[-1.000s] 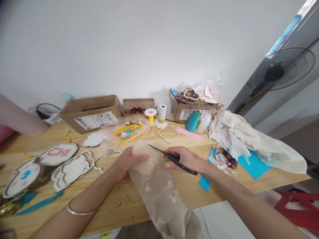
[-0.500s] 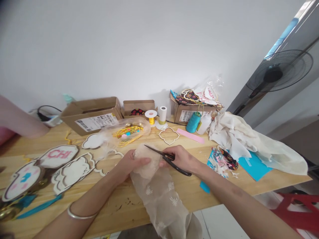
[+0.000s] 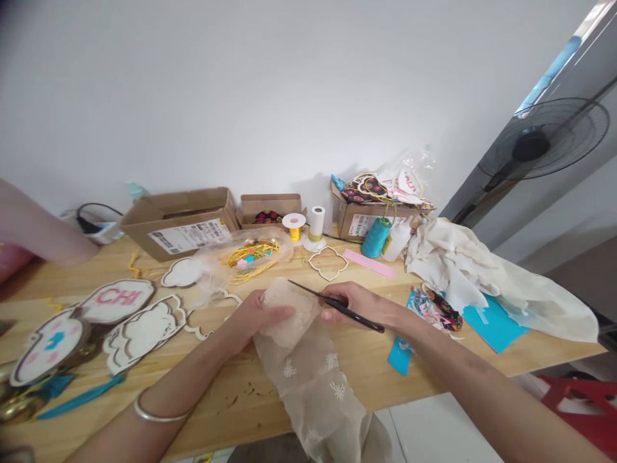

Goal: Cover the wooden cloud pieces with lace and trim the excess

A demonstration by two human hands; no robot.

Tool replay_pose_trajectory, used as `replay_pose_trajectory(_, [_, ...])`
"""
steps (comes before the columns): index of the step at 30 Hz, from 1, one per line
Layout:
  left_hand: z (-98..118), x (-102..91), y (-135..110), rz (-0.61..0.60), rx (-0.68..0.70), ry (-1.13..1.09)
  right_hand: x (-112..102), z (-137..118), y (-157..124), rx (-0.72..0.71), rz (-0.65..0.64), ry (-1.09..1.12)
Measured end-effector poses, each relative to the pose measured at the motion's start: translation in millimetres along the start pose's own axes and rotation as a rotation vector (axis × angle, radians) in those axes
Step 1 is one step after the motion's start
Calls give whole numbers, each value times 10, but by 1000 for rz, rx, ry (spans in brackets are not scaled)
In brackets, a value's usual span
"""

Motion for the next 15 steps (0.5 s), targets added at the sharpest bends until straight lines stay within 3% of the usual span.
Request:
replay_pose_trajectory(4, [-26,-8,17,17,-14,57,-31,-46,30,26,-81,12])
replay_pose_trajectory(15, [-3,12,-8,-24,-1,150,-3,-93,182,61,-33,-27])
Point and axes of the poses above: each hand's wrist, its own y-axis towards the middle knuckle, its own x-axis out of the palm, z = x × y, the point moved 1 cm from there along y, towards the middle knuckle, and after that the axes turned 1 degree about y, right-handed, at the moved point
